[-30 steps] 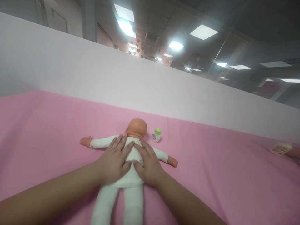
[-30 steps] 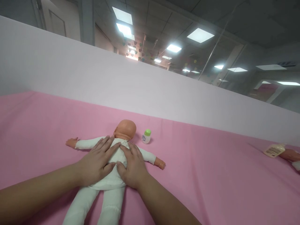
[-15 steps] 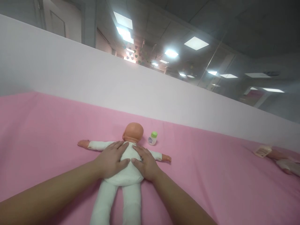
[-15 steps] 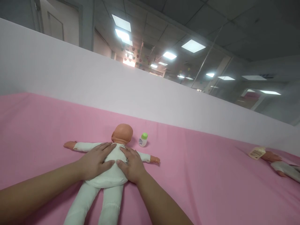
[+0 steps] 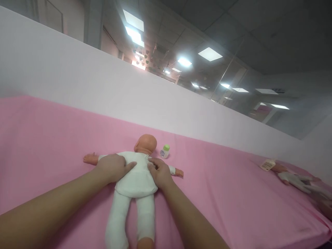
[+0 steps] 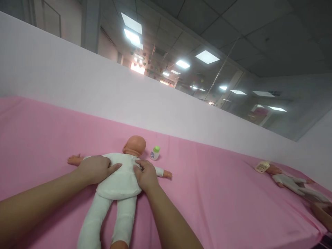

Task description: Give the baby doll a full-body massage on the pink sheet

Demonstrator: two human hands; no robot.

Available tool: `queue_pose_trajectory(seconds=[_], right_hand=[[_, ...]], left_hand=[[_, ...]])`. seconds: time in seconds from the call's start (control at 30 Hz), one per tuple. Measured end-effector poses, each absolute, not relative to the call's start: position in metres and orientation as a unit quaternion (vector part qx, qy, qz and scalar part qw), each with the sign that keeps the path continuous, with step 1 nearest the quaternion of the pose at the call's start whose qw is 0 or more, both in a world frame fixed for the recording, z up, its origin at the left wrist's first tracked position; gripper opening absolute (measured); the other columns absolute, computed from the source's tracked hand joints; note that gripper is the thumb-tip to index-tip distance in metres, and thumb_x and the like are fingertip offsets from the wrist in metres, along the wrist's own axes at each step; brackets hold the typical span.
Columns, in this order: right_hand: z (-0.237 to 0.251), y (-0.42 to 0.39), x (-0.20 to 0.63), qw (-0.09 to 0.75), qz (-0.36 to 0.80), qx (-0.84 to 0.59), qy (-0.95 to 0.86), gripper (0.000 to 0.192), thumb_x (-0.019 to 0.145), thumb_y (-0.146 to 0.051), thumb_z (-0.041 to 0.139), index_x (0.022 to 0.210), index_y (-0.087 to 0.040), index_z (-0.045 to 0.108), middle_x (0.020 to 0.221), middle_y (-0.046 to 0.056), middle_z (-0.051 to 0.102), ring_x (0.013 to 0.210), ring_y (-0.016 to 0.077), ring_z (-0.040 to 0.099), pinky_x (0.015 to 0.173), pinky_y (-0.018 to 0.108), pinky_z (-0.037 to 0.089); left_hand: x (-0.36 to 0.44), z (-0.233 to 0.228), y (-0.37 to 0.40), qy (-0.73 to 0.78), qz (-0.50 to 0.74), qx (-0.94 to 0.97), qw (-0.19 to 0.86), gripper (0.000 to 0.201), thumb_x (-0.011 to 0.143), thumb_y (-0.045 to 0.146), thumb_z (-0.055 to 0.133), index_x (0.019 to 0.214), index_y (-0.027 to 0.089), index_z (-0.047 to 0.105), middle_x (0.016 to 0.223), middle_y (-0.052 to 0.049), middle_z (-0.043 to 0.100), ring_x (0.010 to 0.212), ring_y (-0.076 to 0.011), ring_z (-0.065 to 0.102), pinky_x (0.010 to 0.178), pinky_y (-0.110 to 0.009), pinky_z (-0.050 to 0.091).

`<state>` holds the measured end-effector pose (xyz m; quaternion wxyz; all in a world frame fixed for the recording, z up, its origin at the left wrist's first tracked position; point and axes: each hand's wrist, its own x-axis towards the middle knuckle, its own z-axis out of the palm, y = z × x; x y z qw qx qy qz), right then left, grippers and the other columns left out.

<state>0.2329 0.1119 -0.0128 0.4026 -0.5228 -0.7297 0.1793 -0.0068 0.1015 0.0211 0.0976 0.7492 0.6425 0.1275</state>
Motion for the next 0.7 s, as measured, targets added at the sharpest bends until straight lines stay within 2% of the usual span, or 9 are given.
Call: queue_pose_trajectory(seconds=[0.1,0.2,0.37,0.47,0.53,0.6,0.7], right_hand=[[-0.007,0.105,0.226,0.374,0.105,-0.595,-0.704,0.030,0.091,-0.040,0.062,0.108,-0.019,0.075,0.107,0.011,0.073,0.105,0.0275,0.066,0.098,0.042,0.050],[-0.003,0.101,0.222,0.340,0.116,-0.611,-0.706,0.033,0.092,-0.041,0.059,0.115,-0.020,0.072,0.108,0.011,0.072,0.099,0.0265,0.067,0.095,0.041,0.050],[-0.001,0.101,0.221,0.335,0.209,-0.628,-0.671,0.046,0.093,-0.047,0.058,0.130,-0.020,0.063,0.122,0.011,0.070,0.111,0.0287,0.065,0.099,0.043,0.048],[0.000,0.101,0.222,0.335,0.268,-0.623,-0.654,0.052,0.092,-0.052,0.060,0.136,-0.023,0.059,0.129,0.010,0.068,0.117,0.0290,0.063,0.102,0.043,0.046],[0.001,0.100,0.223,0.346,0.310,-0.609,-0.643,0.054,0.092,-0.054,0.060,0.136,-0.024,0.059,0.128,0.009,0.068,0.117,0.0285,0.064,0.101,0.043,0.047],[0.005,0.098,0.224,0.371,0.353,-0.581,-0.633,0.052,0.094,-0.058,0.057,0.134,-0.025,0.060,0.124,0.008,0.070,0.115,0.0278,0.064,0.099,0.042,0.048],[0.012,0.092,0.224,0.427,0.402,-0.521,-0.620,0.052,0.098,-0.062,0.047,0.131,-0.025,0.062,0.127,0.007,0.068,0.120,0.0267,0.062,0.103,0.041,0.047]], left_hand=[[-0.009,0.016,0.106,0.642,0.139,0.742,0.135,0.072,0.086,0.080,0.033,0.065,0.019,0.066,0.075,-0.019,0.072,0.083,-0.0394,0.068,0.077,-0.047,0.043],[-0.006,0.010,0.109,0.629,0.186,0.736,0.167,0.066,0.088,0.076,0.034,0.069,0.020,0.062,0.078,-0.017,0.072,0.082,-0.0373,0.067,0.074,-0.044,0.043],[0.007,0.002,0.111,0.586,0.333,0.672,0.307,0.055,0.084,0.073,0.051,0.080,0.019,0.061,0.083,-0.008,0.072,0.084,-0.0321,0.068,0.072,-0.039,0.046],[0.015,0.002,0.108,0.541,0.402,0.598,0.433,0.057,0.079,0.068,0.063,0.102,0.016,0.067,0.101,-0.010,0.075,0.100,-0.0339,0.069,0.081,-0.039,0.052],[0.019,0.005,0.105,0.504,0.429,0.561,0.498,0.063,0.078,0.063,0.069,0.118,0.015,0.064,0.114,-0.012,0.075,0.108,-0.0349,0.068,0.087,-0.040,0.053],[0.021,0.009,0.102,0.472,0.436,0.552,0.531,0.067,0.079,0.060,0.071,0.128,0.015,0.060,0.121,-0.013,0.073,0.113,-0.0356,0.067,0.091,-0.040,0.054],[0.023,0.013,0.098,0.474,0.420,0.574,0.518,0.065,0.080,0.058,0.071,0.129,0.018,0.059,0.124,-0.013,0.071,0.118,-0.0365,0.066,0.093,-0.042,0.054]])
